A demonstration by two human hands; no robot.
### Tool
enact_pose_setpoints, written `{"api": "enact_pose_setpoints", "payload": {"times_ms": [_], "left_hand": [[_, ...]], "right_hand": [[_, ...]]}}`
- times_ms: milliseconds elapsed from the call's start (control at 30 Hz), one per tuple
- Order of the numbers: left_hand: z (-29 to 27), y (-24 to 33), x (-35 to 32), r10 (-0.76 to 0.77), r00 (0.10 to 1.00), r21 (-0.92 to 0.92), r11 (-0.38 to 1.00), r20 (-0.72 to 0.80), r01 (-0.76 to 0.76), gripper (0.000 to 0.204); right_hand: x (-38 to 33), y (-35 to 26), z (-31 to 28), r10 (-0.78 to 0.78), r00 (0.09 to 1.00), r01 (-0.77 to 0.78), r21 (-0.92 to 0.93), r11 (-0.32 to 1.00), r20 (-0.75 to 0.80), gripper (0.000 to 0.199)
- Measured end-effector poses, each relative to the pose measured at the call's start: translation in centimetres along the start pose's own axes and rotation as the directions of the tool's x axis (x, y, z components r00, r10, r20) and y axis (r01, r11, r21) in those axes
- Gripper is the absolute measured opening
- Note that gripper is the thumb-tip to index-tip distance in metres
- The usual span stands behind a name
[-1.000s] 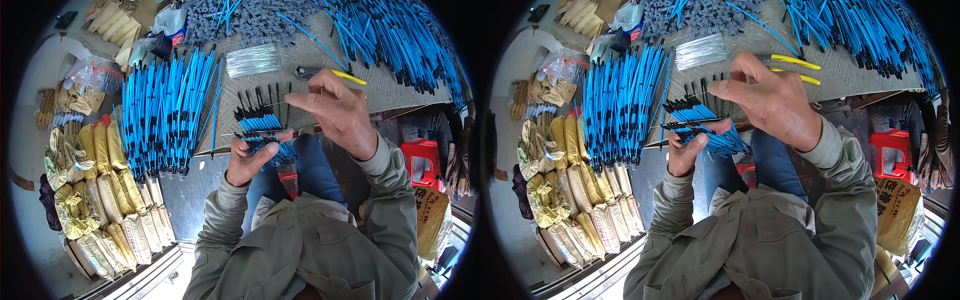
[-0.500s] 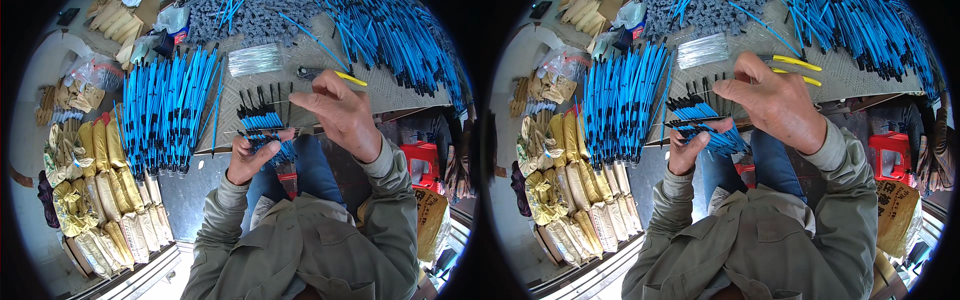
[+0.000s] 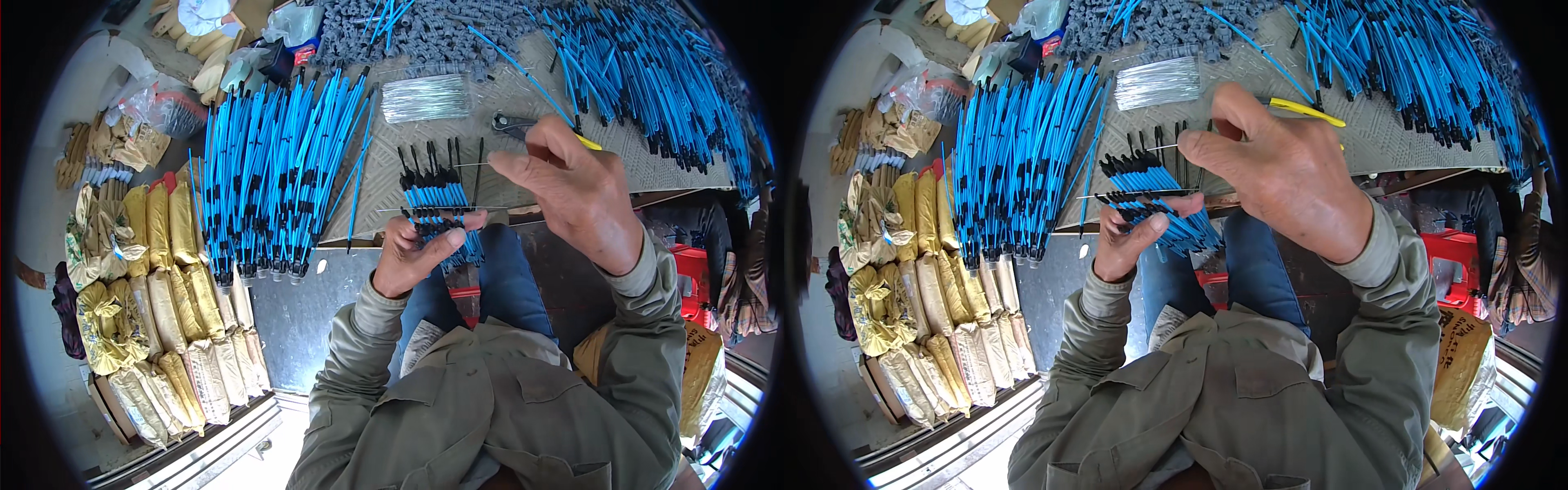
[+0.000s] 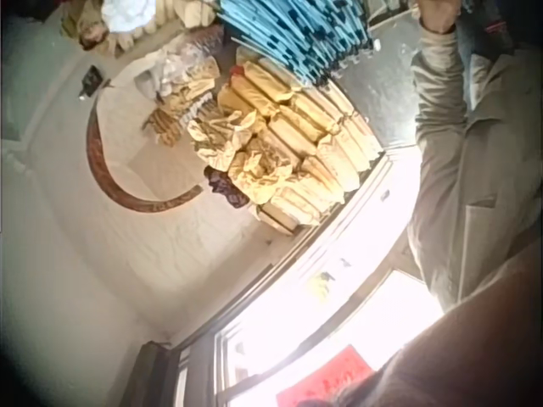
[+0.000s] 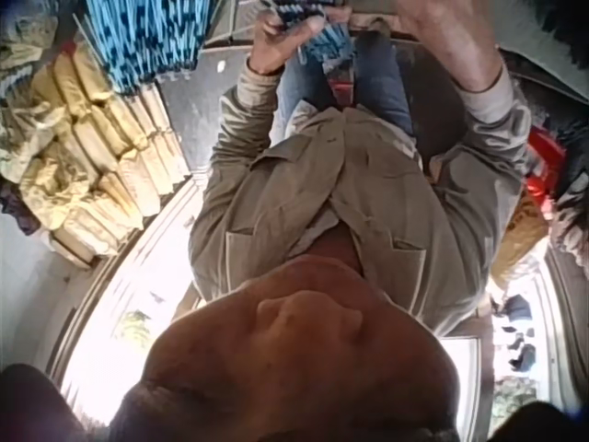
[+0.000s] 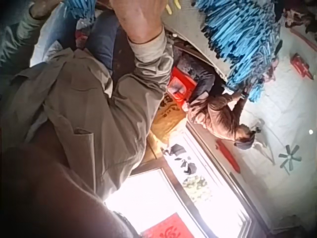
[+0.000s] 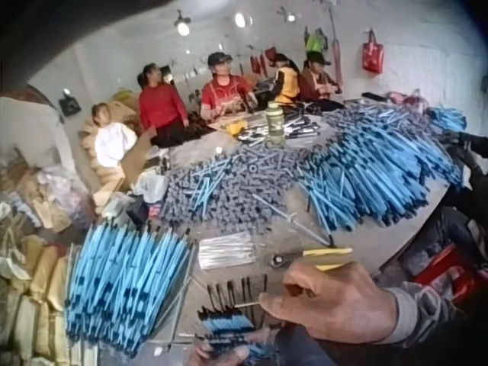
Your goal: The person assembles plastic clips onto bundles of blue cables at a manufacturing workbench.
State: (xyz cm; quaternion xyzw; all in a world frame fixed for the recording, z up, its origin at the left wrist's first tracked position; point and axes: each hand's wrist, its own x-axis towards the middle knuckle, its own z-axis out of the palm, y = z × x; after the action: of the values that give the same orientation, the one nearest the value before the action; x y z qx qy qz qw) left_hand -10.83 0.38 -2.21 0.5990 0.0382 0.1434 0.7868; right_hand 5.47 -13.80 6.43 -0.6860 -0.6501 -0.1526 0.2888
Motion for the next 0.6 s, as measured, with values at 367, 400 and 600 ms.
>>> {"api": "enact_pose_setpoints", "payload": {"times_ms": [367,400,600], "left_hand": [[-0.16,-0.2,-0.01,0.003,1.0,0.026,1.0,-0.006,-0.002,0.018],[-0.21,-0.19,-0.02,0.002,1.0,0.025,1.0,-0.002,-0.002,0.018],[-0.24,-0.26,-0.05,-0.005,1.0,0.007,1.0,0.0,0.005,0.02]], "right_hand": [[0.23,-0.21,0.23,-0.017,0.999,0.019,-0.053,0.998,0.038,0.037],[0.33,-0.23,0.2,-0.018,0.999,0.02,-0.049,0.999,0.041,0.036],[0.15,-0.33,0.12,0.0,1.0,0.0,-0.025,1.0,0.002,0.035]]}}
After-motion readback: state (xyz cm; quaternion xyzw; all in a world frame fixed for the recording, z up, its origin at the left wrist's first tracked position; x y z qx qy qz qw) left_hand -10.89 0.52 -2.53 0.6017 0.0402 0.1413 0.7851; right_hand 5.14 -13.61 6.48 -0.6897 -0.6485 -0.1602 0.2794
